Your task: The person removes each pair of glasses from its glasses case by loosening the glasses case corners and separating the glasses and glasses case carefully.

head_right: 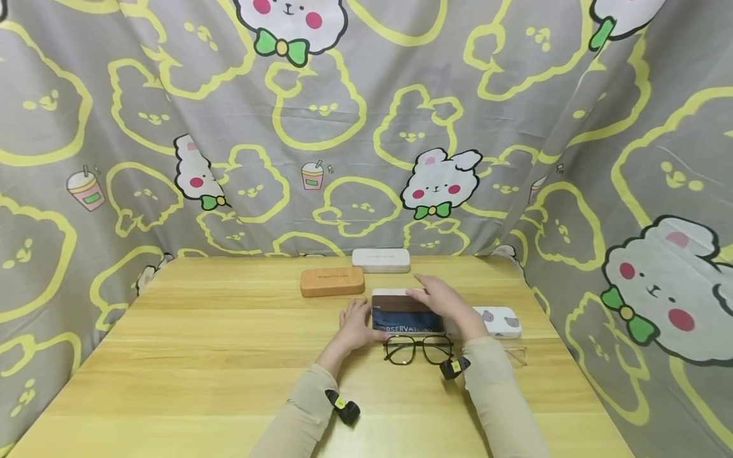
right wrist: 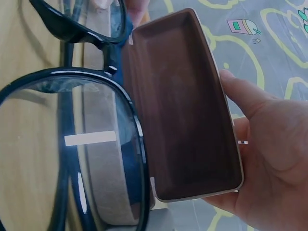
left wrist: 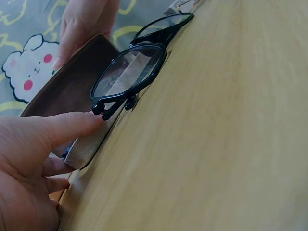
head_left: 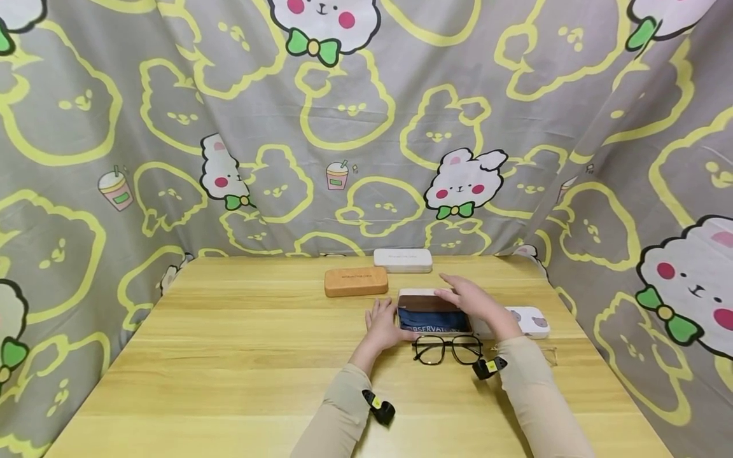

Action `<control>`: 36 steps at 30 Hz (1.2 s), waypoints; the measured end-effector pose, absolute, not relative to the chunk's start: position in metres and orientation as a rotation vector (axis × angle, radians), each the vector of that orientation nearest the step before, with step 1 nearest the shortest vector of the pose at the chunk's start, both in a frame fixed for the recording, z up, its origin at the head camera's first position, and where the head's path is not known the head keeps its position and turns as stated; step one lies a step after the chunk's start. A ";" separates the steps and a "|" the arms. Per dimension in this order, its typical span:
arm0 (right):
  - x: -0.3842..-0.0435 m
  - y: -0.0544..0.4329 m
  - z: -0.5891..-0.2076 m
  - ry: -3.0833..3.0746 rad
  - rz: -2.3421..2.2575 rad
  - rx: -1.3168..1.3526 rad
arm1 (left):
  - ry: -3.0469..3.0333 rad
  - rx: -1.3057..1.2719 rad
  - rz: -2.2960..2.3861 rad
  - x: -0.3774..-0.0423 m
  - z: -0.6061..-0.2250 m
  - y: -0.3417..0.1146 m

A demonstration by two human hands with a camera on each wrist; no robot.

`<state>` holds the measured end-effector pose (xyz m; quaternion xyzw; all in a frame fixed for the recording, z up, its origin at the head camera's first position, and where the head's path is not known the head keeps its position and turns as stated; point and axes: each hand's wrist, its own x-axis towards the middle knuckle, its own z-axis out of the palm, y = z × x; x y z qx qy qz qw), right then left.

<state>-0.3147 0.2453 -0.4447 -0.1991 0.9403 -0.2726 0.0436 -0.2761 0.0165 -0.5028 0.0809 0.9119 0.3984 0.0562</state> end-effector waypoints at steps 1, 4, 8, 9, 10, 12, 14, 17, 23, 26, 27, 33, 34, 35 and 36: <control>-0.315 0.245 -0.444 2.860 -0.834 -0.612 | 2.769 0.246 1.202 -0.276 -0.502 0.016; -0.316 0.246 -0.442 2.828 -0.815 -0.631 | 2.781 0.261 1.176 -0.277 -0.501 0.015; -0.317 0.246 -0.436 2.781 -0.761 -0.622 | 2.822 0.291 1.121 -0.278 -0.501 0.012; -0.317 0.246 -0.435 2.767 -0.740 -0.613 | 2.832 0.298 1.107 -0.278 -0.501 0.011; -0.318 0.246 -0.433 2.751 -0.724 -0.604 | 2.841 0.303 1.098 -0.278 -0.501 0.010; -0.318 0.247 -0.430 2.729 -0.688 -0.606 | 2.849 0.311 1.086 -0.279 -0.500 0.008; -0.319 0.247 -0.427 2.719 -0.655 -0.633 | 2.851 0.325 1.081 -0.280 -0.499 0.007; -0.319 0.248 -0.424 2.703 -0.626 -0.675 | 2.851 0.338 1.087 -0.280 -0.498 0.006; -0.319 0.251 -0.426 2.632 -0.639 -0.666 | 2.844 0.340 1.102 -0.278 -0.498 0.007; -0.319 0.251 -0.427 2.619 -0.648 -0.677 | 2.848 0.344 1.096 -0.279 -0.501 0.007; -0.319 0.251 -0.427 2.614 -0.651 -0.678 | 2.846 0.345 1.094 -0.279 -0.501 0.007; -0.319 0.253 -0.428 2.577 -0.676 -0.669 | 2.848 0.341 1.097 -0.279 -0.505 0.007; -0.319 0.254 -0.428 2.574 -0.678 -0.674 | 2.853 0.340 1.093 -0.279 -0.505 0.007; -0.319 0.254 -0.429 2.571 -0.682 -0.680 | 2.851 0.339 1.093 -0.279 -0.505 0.007; -0.319 0.254 -0.429 2.568 -0.688 -0.690 | 2.853 0.339 1.091 -0.279 -0.505 0.007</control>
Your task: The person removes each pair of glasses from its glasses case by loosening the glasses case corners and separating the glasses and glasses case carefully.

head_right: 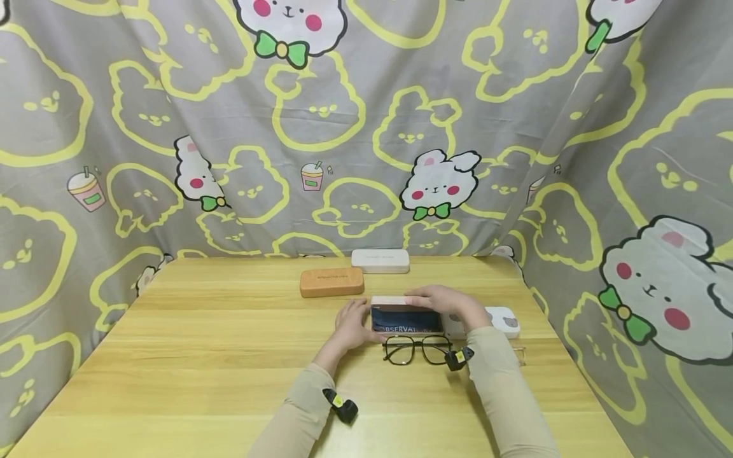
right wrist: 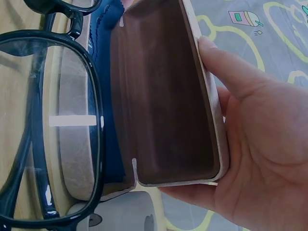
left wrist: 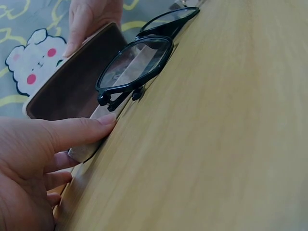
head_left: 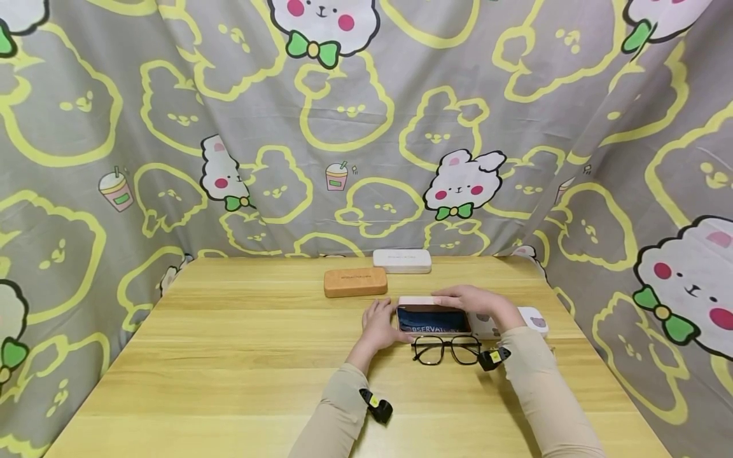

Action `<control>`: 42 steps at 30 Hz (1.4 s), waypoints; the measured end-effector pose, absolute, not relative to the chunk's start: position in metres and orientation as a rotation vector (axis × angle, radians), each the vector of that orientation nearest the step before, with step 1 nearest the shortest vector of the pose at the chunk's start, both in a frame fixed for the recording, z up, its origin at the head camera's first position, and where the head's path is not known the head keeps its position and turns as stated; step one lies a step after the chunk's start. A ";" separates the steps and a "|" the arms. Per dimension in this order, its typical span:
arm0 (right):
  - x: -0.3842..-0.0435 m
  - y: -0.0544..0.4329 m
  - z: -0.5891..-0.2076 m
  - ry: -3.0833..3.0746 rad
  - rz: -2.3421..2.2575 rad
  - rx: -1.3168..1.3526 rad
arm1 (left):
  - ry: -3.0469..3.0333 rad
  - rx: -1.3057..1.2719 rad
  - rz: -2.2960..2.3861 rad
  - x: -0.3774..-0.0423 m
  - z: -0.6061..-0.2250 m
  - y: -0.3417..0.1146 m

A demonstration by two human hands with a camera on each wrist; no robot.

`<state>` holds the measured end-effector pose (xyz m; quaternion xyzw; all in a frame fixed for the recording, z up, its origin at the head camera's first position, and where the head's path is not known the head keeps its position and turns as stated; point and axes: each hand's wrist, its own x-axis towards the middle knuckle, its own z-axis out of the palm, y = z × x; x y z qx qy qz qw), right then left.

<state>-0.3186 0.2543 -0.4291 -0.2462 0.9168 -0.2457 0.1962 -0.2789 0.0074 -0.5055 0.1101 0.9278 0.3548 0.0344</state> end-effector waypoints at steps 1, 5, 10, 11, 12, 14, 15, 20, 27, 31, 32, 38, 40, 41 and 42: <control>-0.319 0.255 -0.430 2.564 -0.697 -0.699 | 2.853 0.339 1.091 -0.279 -0.505 0.008; -0.318 0.256 -0.435 2.550 -0.745 -0.759 | 2.855 0.335 1.102 -0.278 -0.505 0.008; -0.317 0.258 -0.439 2.544 -0.789 -0.800 | 2.854 0.336 1.116 -0.278 -0.505 0.008; -0.316 0.258 -0.439 2.546 -0.792 -0.803 | 2.854 0.337 1.119 -0.278 -0.505 0.008; -0.316 0.258 -0.439 2.555 -0.785 -0.817 | 2.855 0.340 1.122 -0.278 -0.505 0.008; -0.315 0.259 -0.440 2.566 -0.787 -0.824 | 2.860 0.346 1.123 -0.278 -0.505 0.007; -0.314 0.259 -0.440 2.569 -0.792 -0.825 | 2.862 0.344 1.122 -0.279 -0.506 0.007; -0.312 0.259 -0.443 2.587 -0.822 -0.832 | 2.862 0.328 1.114 -0.279 -0.506 0.007; -0.310 0.260 -0.445 2.628 -0.827 -0.877 | 2.847 0.318 1.123 -0.278 -0.505 0.007; -0.309 0.260 -0.447 2.655 -0.816 -0.906 | 2.843 0.308 1.134 -0.278 -0.505 0.008; -0.308 0.260 -0.447 2.661 -0.815 -0.915 | 2.842 0.306 1.137 -0.278 -0.505 0.007; -0.305 0.260 -0.451 2.704 -0.778 -0.974 | 2.845 0.318 1.136 -0.277 -0.504 0.007; -0.303 0.260 -0.452 2.719 -0.764 -0.973 | 2.837 0.319 1.150 -0.277 -0.503 0.007; -0.302 0.260 -0.452 2.730 -0.759 -0.966 | 2.835 0.320 1.155 -0.277 -0.503 0.007; -0.301 0.259 -0.452 2.739 -0.755 -0.957 | 2.833 0.319 1.161 -0.277 -0.503 0.007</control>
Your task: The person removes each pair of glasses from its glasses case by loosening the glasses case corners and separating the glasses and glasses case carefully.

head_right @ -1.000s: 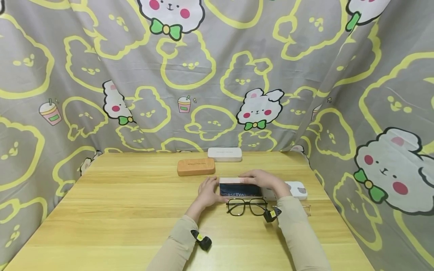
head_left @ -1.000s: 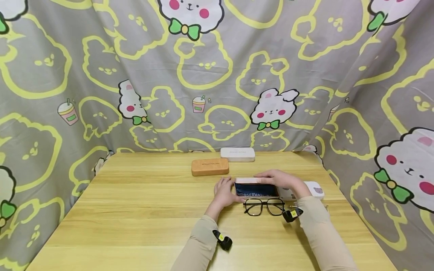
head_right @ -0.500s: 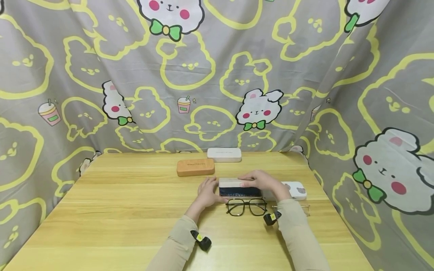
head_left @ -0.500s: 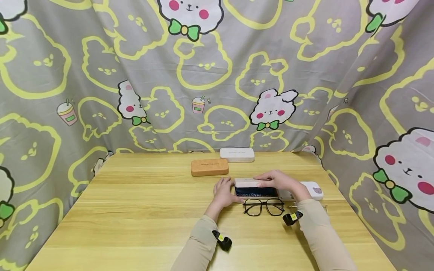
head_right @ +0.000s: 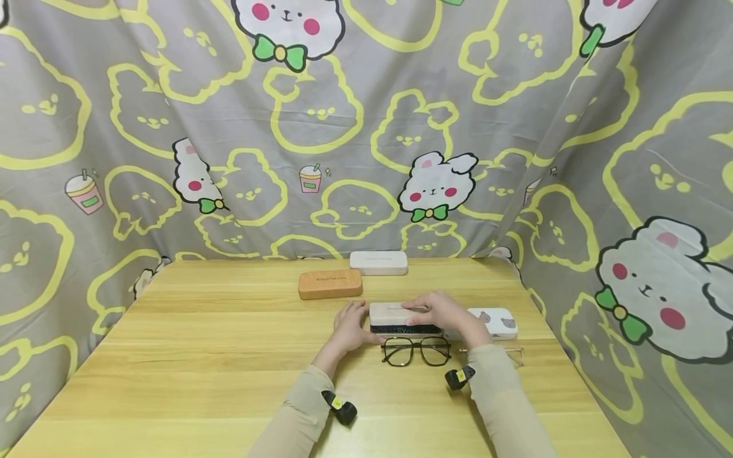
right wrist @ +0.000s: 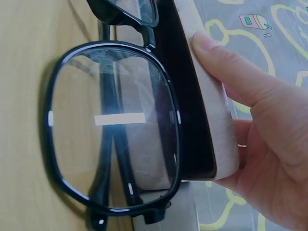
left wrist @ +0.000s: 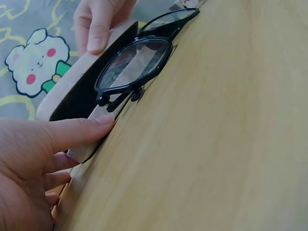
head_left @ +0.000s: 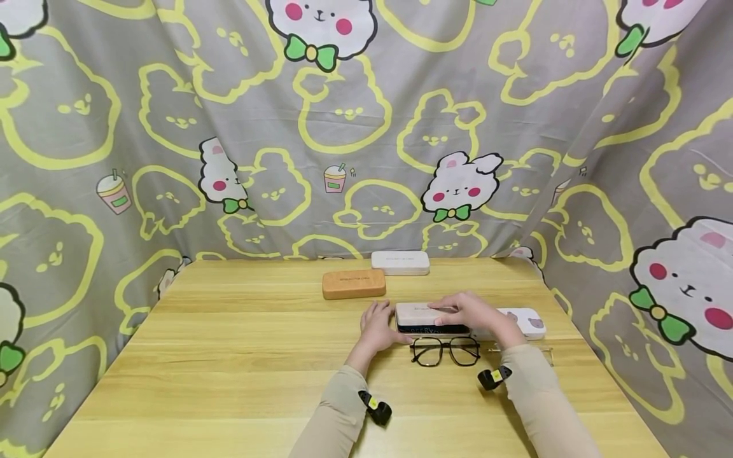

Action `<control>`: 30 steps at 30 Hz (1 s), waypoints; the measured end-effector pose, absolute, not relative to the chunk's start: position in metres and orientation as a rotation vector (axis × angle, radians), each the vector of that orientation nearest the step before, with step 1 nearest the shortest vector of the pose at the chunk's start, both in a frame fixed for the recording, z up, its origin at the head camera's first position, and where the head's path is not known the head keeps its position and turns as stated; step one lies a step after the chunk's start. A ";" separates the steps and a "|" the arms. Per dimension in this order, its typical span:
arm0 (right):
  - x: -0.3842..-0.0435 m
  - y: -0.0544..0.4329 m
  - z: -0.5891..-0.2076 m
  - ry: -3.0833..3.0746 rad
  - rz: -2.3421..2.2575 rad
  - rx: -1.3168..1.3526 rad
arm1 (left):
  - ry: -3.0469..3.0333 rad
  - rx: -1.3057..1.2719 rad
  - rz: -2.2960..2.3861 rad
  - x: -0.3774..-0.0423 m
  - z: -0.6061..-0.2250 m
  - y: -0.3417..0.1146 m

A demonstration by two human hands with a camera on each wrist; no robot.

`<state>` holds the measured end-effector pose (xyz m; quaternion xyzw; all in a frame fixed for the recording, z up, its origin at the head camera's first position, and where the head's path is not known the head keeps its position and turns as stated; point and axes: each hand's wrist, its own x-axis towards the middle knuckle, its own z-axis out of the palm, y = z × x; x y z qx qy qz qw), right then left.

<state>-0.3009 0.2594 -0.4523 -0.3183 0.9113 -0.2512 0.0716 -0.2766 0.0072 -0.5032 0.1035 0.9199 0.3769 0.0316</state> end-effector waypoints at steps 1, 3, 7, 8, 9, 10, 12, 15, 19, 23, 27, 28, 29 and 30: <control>-0.300 0.259 -0.453 2.751 -0.748 -0.958 | 2.829 0.313 1.162 -0.277 -0.503 0.007; -0.299 0.258 -0.454 2.768 -0.746 -0.948 | 2.824 0.306 1.167 -0.277 -0.503 0.007; -0.297 0.257 -0.457 2.801 -0.733 -0.963 | 2.833 0.311 1.158 -0.277 -0.504 0.007; -0.296 0.257 -0.457 2.806 -0.727 -0.962 | 2.834 0.312 1.158 -0.277 -0.504 0.007; -0.296 0.257 -0.458 2.812 -0.724 -0.969 | 2.834 0.312 1.154 -0.277 -0.504 0.007; -0.296 0.257 -0.459 2.818 -0.721 -0.978 | 2.834 0.313 1.153 -0.277 -0.504 0.008; -0.295 0.257 -0.460 2.835 -0.706 -0.992 | 2.836 0.313 1.152 -0.277 -0.504 0.008; -0.294 0.257 -0.461 2.854 -0.702 -1.004 | 2.840 0.314 1.151 -0.277 -0.504 0.008; -0.293 0.255 -0.462 2.869 -0.706 -0.963 | 2.842 0.319 1.155 -0.276 -0.503 0.008; -0.291 0.253 -0.462 2.879 -0.729 -0.903 | 2.833 0.318 1.164 -0.276 -0.503 0.008; -0.288 0.251 -0.463 2.909 -0.730 -0.927 | 2.831 0.314 1.165 -0.276 -0.503 0.008; -0.288 0.251 -0.463 2.920 -0.722 -0.943 | 2.833 0.314 1.161 -0.276 -0.503 0.008; -0.288 0.250 -0.464 2.930 -0.712 -0.951 | 2.831 0.312 1.162 -0.276 -0.503 0.008; -0.288 0.249 -0.464 2.934 -0.711 -0.946 | 2.830 0.311 1.160 -0.276 -0.503 0.008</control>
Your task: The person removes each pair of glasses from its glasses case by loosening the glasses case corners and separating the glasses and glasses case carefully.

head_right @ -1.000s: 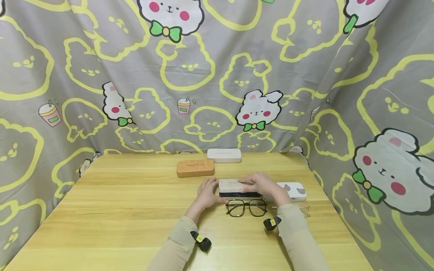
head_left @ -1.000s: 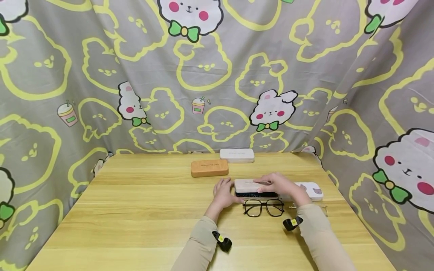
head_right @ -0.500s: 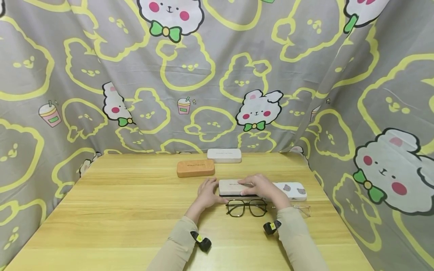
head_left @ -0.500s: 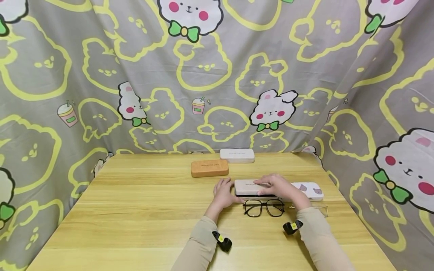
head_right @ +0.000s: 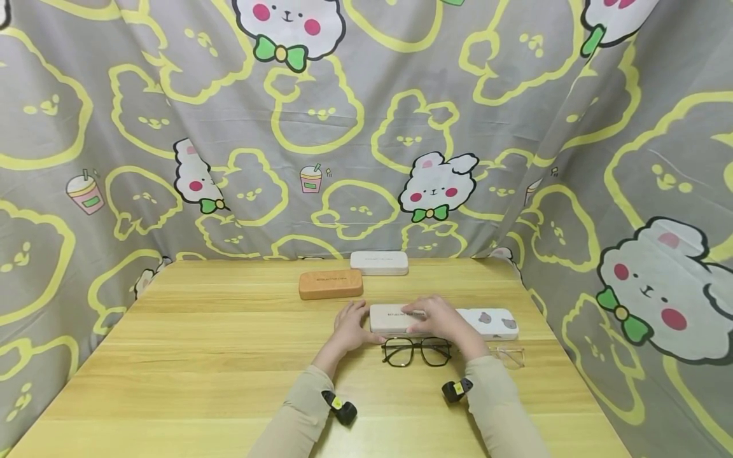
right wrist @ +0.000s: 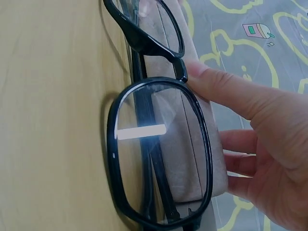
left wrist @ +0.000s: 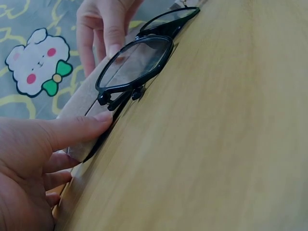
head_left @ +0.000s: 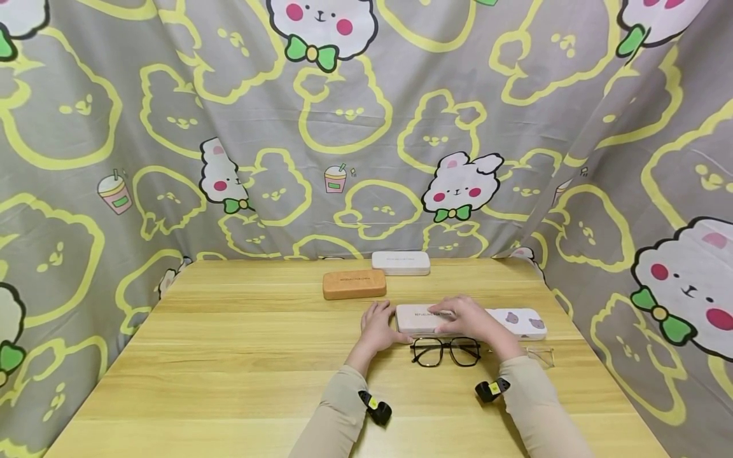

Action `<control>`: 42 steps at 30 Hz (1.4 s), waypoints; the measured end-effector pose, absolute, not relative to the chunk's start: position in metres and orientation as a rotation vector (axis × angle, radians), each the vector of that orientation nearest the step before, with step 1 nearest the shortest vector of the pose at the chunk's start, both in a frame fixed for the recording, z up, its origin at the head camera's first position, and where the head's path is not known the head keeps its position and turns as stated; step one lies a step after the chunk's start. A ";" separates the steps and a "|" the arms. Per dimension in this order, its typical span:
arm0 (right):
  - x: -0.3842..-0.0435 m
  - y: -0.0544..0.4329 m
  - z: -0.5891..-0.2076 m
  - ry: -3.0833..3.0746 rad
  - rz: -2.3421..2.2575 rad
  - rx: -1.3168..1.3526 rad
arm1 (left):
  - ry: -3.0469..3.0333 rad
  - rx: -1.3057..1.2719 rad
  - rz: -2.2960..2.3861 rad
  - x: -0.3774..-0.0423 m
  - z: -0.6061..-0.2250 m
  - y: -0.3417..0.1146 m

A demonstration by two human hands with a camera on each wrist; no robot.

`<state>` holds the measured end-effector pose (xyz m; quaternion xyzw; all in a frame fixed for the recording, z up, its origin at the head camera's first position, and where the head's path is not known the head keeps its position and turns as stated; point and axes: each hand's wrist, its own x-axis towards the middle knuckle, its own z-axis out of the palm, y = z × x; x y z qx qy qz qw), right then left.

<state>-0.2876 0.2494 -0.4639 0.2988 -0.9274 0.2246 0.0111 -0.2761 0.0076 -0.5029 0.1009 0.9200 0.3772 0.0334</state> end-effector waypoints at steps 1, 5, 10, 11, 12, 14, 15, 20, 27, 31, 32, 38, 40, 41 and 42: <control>-0.287 0.249 -0.464 -2.894 0.698 0.926 | 2.829 0.309 1.161 -0.276 -0.503 0.008; -0.287 0.246 -0.464 -2.914 0.682 0.894 | 2.828 0.309 1.167 -0.277 -0.504 0.008; -0.286 0.244 -0.464 -2.930 0.649 0.863 | 2.835 0.311 1.162 -0.278 -0.504 0.007; -0.286 0.244 -0.464 -2.929 0.637 0.862 | 2.836 0.312 1.165 -0.277 -0.504 0.007; -0.286 0.243 -0.464 -2.928 0.629 0.861 | 2.836 0.310 1.161 -0.277 -0.503 0.007; -0.286 0.243 -0.463 -2.922 0.615 0.867 | 2.834 0.307 1.162 -0.277 -0.503 0.007; -0.285 0.243 -0.463 -2.924 0.618 0.865 | 2.833 0.304 1.165 -0.277 -0.503 0.007; -0.285 0.242 -0.462 -2.940 0.652 0.856 | 2.832 0.302 1.170 -0.278 -0.504 0.007; -0.285 0.246 -0.462 -2.957 0.707 0.878 | 2.836 0.328 1.154 -0.278 -0.503 0.007; -0.283 0.248 -0.462 -2.961 0.707 0.893 | 2.837 0.342 1.143 -0.278 -0.503 0.008; -0.283 0.249 -0.461 -2.966 0.708 0.893 | 2.834 0.342 1.140 -0.277 -0.502 0.008; -0.280 0.249 -0.458 -3.005 0.723 0.864 | 2.825 0.344 1.124 -0.276 -0.500 0.007; -0.279 0.249 -0.457 -3.014 0.718 0.856 | 2.821 0.352 1.111 -0.277 -0.499 0.006; -0.279 0.250 -0.456 -3.020 0.721 0.848 | 2.814 0.356 1.106 -0.277 -0.499 0.005; -0.279 0.250 -0.456 -3.023 0.721 0.844 | 2.808 0.362 1.102 -0.277 -0.498 0.004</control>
